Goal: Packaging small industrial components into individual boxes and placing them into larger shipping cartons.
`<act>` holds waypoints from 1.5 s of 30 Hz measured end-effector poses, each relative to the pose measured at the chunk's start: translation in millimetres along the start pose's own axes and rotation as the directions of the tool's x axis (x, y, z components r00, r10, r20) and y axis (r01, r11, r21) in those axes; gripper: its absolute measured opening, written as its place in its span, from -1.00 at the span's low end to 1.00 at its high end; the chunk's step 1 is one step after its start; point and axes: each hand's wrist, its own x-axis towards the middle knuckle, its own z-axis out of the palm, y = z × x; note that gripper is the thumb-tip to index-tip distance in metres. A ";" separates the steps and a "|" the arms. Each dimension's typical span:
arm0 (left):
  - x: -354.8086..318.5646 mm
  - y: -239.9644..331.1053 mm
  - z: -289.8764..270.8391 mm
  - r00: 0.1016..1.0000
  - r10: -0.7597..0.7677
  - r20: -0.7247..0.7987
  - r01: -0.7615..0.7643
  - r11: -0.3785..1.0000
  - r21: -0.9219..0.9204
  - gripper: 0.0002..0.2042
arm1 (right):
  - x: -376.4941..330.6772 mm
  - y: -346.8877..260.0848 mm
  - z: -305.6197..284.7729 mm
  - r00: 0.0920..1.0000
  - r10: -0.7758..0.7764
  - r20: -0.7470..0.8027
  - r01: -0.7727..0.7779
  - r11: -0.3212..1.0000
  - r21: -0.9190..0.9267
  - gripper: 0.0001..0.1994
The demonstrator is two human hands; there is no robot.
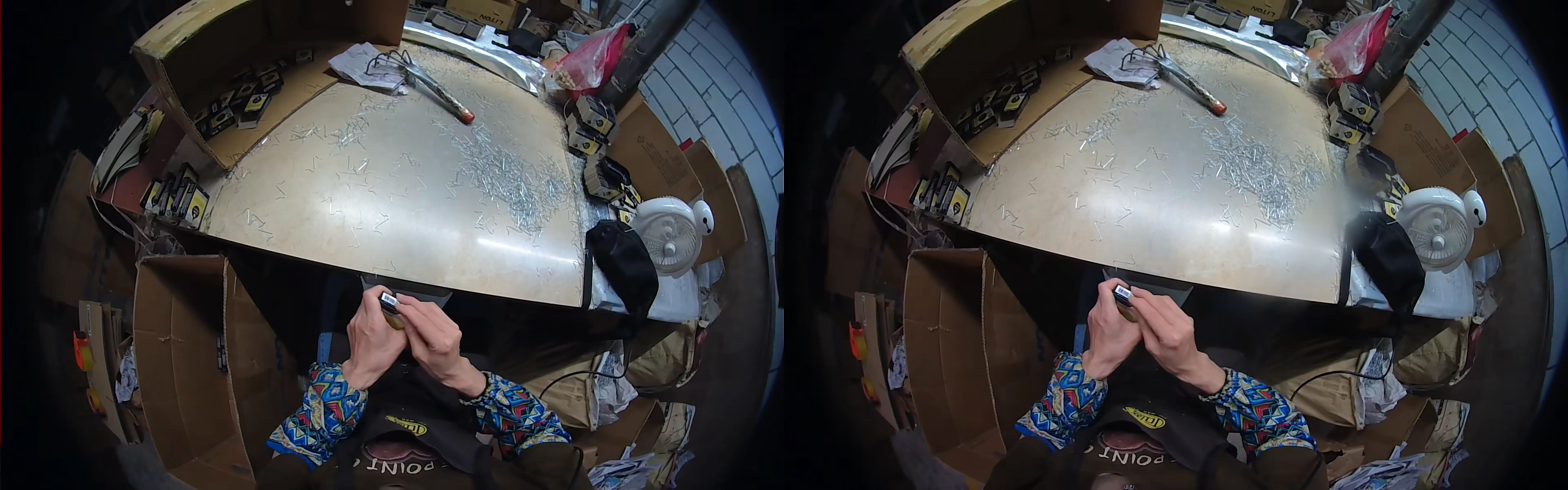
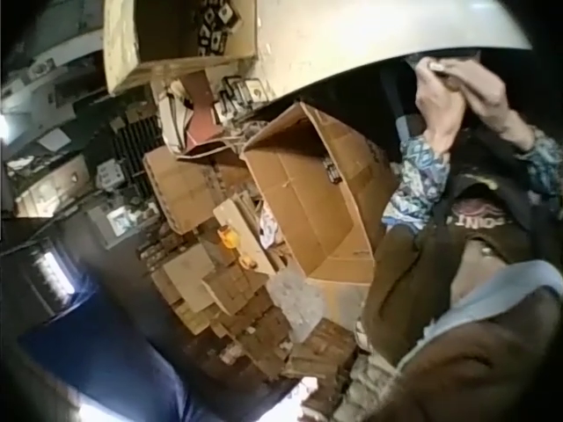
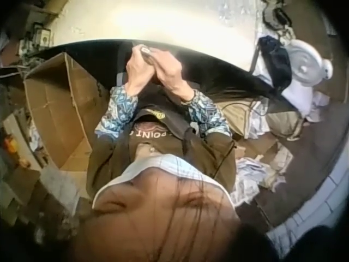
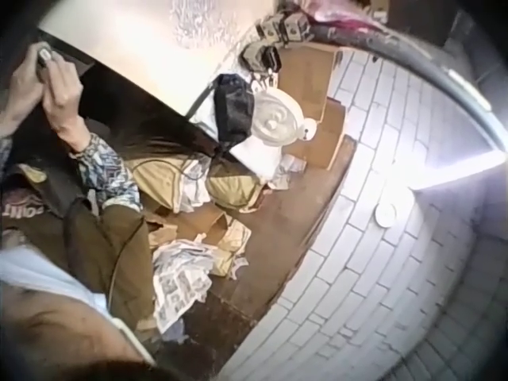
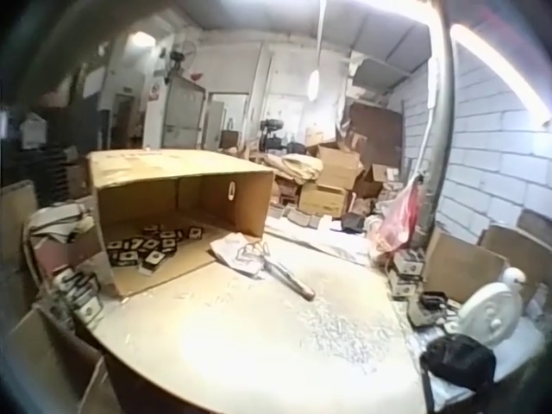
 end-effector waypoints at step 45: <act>189.8 -85.9 -179.5 0.867 0.464 -0.180 -0.206 0.664 0.719 -0.63 | 89.1 188.6 -102.9 0.974 0.220 -0.058 -0.196 0.684 -0.702 -0.73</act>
